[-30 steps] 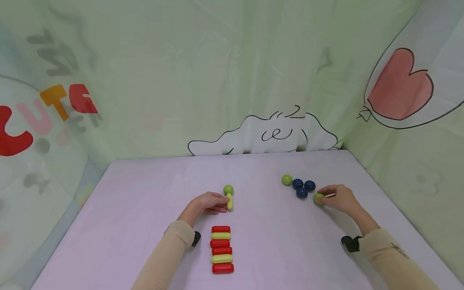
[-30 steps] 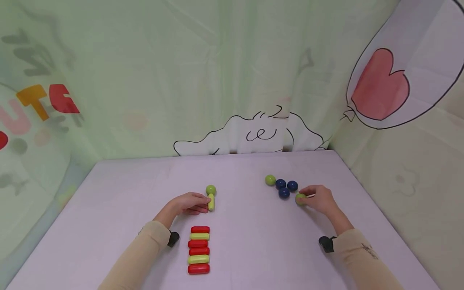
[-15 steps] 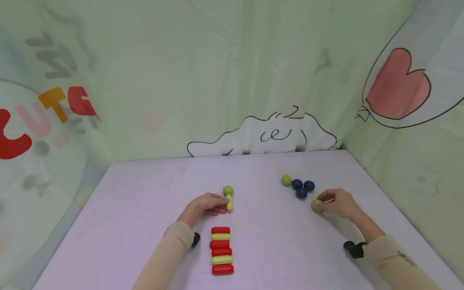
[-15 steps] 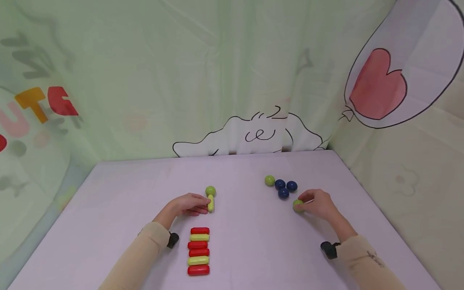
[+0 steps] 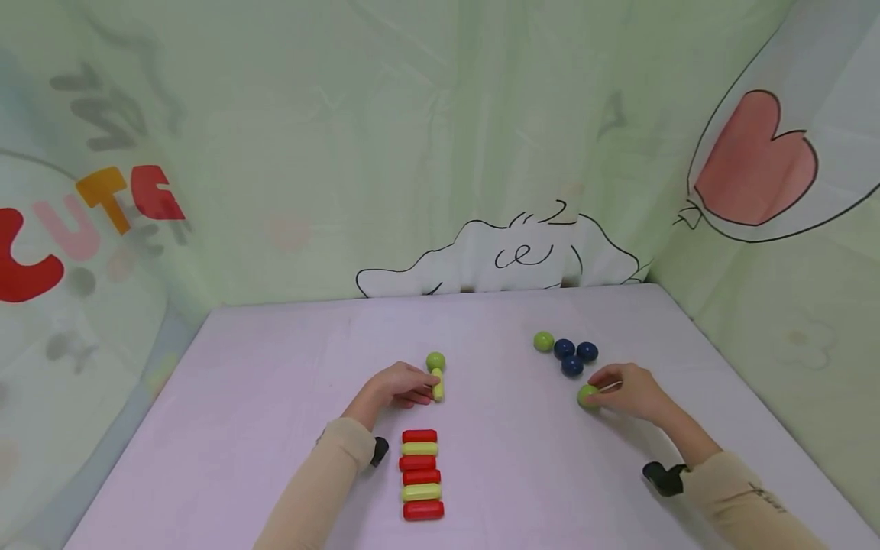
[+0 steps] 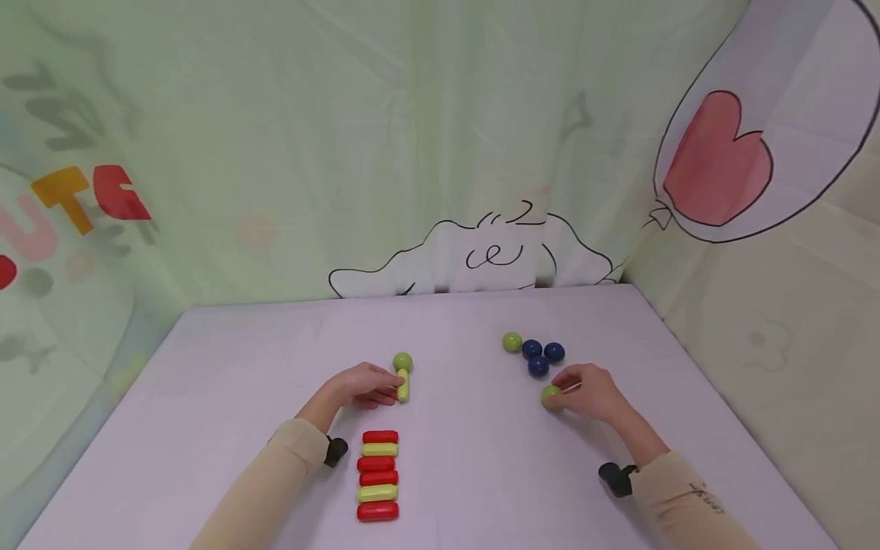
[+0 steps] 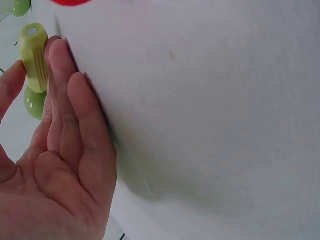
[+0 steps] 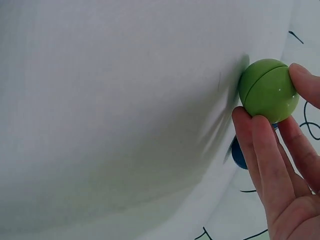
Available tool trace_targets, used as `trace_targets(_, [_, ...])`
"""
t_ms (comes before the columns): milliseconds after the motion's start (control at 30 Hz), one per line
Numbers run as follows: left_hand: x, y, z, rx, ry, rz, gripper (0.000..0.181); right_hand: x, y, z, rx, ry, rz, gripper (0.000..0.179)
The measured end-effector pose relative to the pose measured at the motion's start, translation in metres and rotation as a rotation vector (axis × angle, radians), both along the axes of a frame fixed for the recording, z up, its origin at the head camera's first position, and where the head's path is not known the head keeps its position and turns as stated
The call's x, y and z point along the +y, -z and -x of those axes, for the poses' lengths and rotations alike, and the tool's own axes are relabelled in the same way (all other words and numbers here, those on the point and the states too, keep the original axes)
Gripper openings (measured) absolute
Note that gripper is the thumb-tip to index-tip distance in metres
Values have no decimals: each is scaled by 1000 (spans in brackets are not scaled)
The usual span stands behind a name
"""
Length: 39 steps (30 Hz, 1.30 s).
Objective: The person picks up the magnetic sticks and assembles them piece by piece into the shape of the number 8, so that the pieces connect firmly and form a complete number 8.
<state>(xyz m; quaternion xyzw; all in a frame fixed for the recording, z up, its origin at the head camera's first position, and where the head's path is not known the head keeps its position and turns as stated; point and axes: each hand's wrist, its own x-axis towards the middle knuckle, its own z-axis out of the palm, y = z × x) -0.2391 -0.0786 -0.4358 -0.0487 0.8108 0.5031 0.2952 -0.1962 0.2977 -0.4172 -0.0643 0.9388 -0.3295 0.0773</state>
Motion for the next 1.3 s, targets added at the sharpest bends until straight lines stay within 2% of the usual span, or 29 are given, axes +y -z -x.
trace_targets(300, [4,-5,-1,-9,-34,16,29,-12,-2,-1,0,-46,37,34])
trace_targets(567, [3,-5,1,19,-2,-13,28,-26,-2,0,5,-64,27,33])
trace_targets(767, [2,-4,2,32,30,-8,27,-36,0,4,4,-107,67,31])
trace_targets(1100, [5,-3,1,18,-37,-6,30,-60,1,11,1,-193,111,25])
trace_targets(1300, [6,-1,1,22,-38,-1,33,-76,1,13,-34,-208,116,24])
